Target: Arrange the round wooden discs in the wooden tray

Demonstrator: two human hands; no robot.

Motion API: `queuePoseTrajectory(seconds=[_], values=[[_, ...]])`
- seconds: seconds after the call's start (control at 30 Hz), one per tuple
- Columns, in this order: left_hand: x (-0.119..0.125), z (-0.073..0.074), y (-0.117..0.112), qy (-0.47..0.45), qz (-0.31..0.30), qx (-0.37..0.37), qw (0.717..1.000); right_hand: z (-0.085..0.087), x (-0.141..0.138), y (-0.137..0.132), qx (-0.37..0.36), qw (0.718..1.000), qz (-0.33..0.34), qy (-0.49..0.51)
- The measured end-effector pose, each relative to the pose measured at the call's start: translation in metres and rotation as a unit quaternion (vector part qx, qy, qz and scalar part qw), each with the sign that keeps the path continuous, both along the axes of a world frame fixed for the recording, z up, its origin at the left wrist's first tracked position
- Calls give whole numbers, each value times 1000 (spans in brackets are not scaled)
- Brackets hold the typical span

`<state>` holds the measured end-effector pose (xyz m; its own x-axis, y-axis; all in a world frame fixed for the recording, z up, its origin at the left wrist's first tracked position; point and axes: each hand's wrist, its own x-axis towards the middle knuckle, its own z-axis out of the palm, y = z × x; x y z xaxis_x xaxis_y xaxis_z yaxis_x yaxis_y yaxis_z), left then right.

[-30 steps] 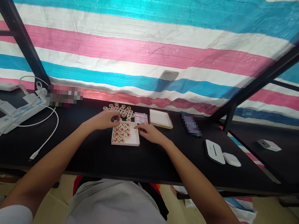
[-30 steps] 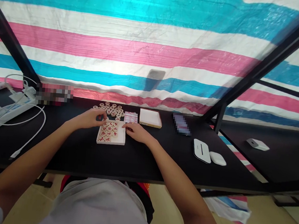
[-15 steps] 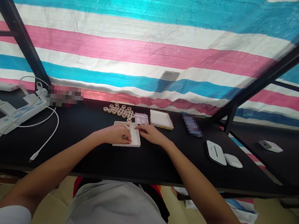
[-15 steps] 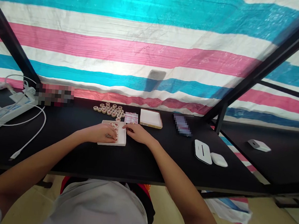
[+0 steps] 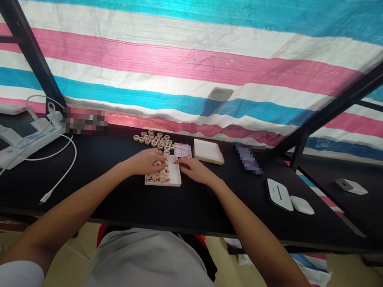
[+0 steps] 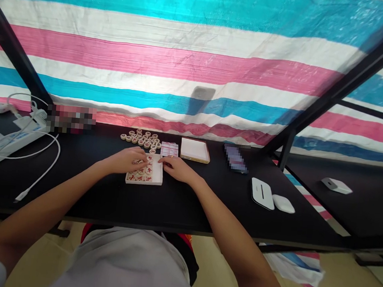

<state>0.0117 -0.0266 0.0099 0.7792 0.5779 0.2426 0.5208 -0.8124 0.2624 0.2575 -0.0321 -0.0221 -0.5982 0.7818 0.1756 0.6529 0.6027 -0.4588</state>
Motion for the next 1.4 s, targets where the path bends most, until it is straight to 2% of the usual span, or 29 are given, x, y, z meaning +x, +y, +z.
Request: queuePoseTrajectory(seconds=[0.17,0.27,0.57,0.77,0.9,1.07,1.17,1.4], values=[[-30,-15,35,2,140,12,990,1,0,-2,-32,999,-4,22],[-36,-24,44,15,172,-4,985,3,-1,-3,-39,999,-7,29],[-37,-33,55,3,153,-24,988,4,-2,-3,-23,1000,-10,9],[-35,-27,50,-49,165,-65,983,4,-2,-3,-40,999,-8,20],[-30,-23,45,-52,132,-75,987,3,-3,-3,-43,999,-20,21],[-33,-21,46,-14,114,-80,990,-8,-3,6,15,998,-58,22],[-35,-22,49,-8,99,-98,990,-15,-4,18,59,997,-59,8],[-42,-24,52,-9,115,-130,985,-18,-16,38,103,987,-29,-118]])
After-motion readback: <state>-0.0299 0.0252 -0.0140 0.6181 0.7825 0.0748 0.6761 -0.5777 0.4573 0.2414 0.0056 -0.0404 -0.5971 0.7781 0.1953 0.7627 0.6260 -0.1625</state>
